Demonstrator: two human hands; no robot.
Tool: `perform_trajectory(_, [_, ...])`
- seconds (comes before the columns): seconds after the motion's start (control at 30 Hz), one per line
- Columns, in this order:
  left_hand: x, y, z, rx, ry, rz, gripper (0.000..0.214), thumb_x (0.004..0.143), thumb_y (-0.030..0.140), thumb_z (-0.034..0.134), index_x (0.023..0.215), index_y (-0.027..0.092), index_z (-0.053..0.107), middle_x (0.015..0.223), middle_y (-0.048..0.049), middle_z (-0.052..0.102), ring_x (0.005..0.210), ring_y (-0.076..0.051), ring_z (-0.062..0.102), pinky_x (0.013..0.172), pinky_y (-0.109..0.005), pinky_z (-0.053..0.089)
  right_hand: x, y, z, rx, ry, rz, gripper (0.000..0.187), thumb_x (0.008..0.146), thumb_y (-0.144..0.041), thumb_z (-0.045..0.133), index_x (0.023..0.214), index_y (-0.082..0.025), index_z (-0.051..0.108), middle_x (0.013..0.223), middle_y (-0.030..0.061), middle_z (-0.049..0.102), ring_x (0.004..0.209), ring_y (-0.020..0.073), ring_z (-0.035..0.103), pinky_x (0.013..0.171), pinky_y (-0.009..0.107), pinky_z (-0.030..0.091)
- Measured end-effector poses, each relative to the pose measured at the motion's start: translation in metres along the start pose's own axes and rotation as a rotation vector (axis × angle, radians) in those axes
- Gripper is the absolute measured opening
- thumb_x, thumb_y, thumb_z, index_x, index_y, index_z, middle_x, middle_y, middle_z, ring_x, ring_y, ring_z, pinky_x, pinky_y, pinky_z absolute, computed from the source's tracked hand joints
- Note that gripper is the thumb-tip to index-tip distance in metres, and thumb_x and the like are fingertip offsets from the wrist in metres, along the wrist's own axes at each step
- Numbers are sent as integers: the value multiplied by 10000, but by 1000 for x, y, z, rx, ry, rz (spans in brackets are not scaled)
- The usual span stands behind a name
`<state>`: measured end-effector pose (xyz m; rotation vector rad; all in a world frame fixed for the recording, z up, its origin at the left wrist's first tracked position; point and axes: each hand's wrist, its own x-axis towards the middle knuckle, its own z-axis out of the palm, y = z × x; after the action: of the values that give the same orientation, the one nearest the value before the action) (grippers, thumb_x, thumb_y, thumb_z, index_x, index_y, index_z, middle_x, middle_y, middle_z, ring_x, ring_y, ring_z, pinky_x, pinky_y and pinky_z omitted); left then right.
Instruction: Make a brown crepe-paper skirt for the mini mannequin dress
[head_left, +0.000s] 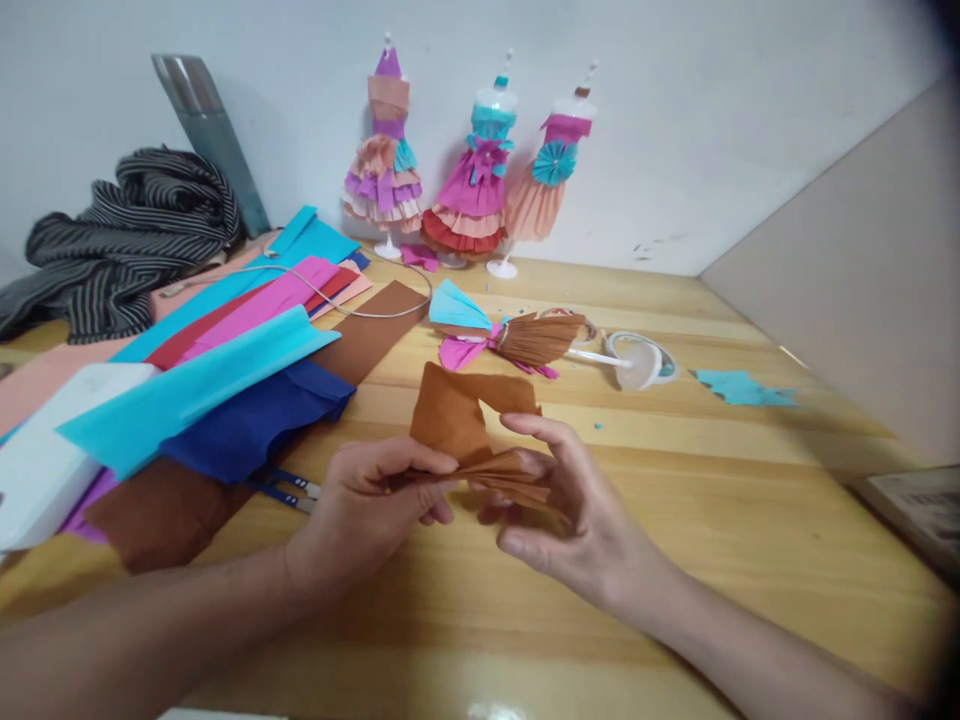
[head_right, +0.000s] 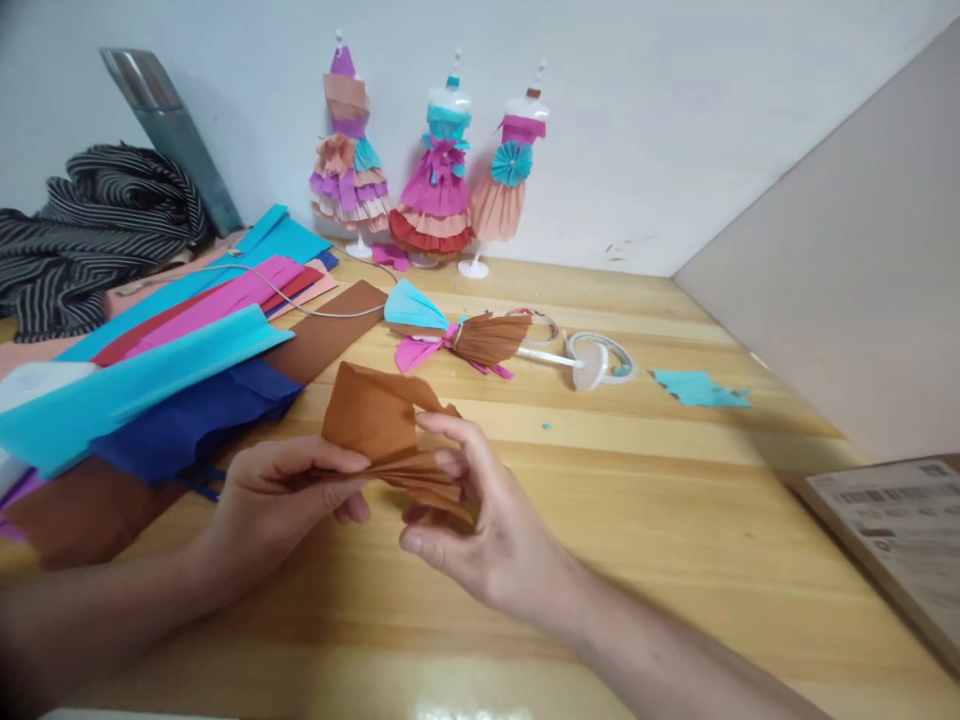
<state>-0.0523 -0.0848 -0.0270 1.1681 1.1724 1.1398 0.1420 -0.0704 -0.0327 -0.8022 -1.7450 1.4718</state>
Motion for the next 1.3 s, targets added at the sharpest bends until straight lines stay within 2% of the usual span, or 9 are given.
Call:
perform_trajectory(0.17, [-1,0,3,-23,-7,-27,36,653,161,695,687,167,683,519,1,680,469,-145,646,470,-222,529,-1,6,6,-13,105,-54,277,853,-330,625,1074,-257,475,926,46,664,811,166,678,691,301,574])
perform_trajectory(0.27, [-1,0,4,-46,-6,-35,57,644,135,690,686,174,685,519,7,684,470,-142,652,465,-207,528,-2,6,6,-15,122,-64,199,857,-301,621,1008,-245,504,912,38,679,772,155,680,667,285,568])
perform_trajectory(0.47, [-1,0,6,-61,-23,-40,75,644,118,699,668,188,686,515,22,687,460,-125,652,462,-178,528,2,2,3,-32,157,-90,196,838,-294,646,976,-230,522,846,17,670,689,126,656,611,247,536])
perform_trajectory(0.67, [-1,1,5,-18,-24,-22,80,648,109,697,664,187,693,519,16,692,468,-129,661,460,-164,529,4,3,1,-4,174,-49,211,808,-346,673,887,-215,528,736,1,648,626,124,639,562,234,519])
perform_trajectory(0.83, [0,-2,3,33,-28,73,111,652,75,696,684,182,701,545,16,705,481,-124,670,471,-146,534,2,7,0,-35,222,-77,186,777,-275,705,877,-215,561,751,3,654,657,127,648,580,225,530])
perform_trajectory(0.97, [0,-5,2,48,-56,194,164,659,33,677,710,186,707,559,27,710,474,-113,666,474,-134,534,3,6,1,21,195,-62,197,763,-211,712,908,-232,579,808,3,679,700,122,663,609,210,535])
perform_trajectory(1.1, [-1,-6,3,48,-60,229,194,673,8,654,717,189,704,557,40,708,463,-108,663,463,-126,532,2,7,1,45,209,-45,135,768,-240,706,825,-220,585,727,-7,642,642,127,649,574,223,525])
perform_trajectory(1.3, [-1,-8,2,110,-34,289,209,669,-4,660,749,182,711,571,32,714,479,-102,670,486,-107,531,-1,9,1,-99,265,-96,79,779,-223,685,760,-203,611,700,2,624,620,122,610,556,219,502])
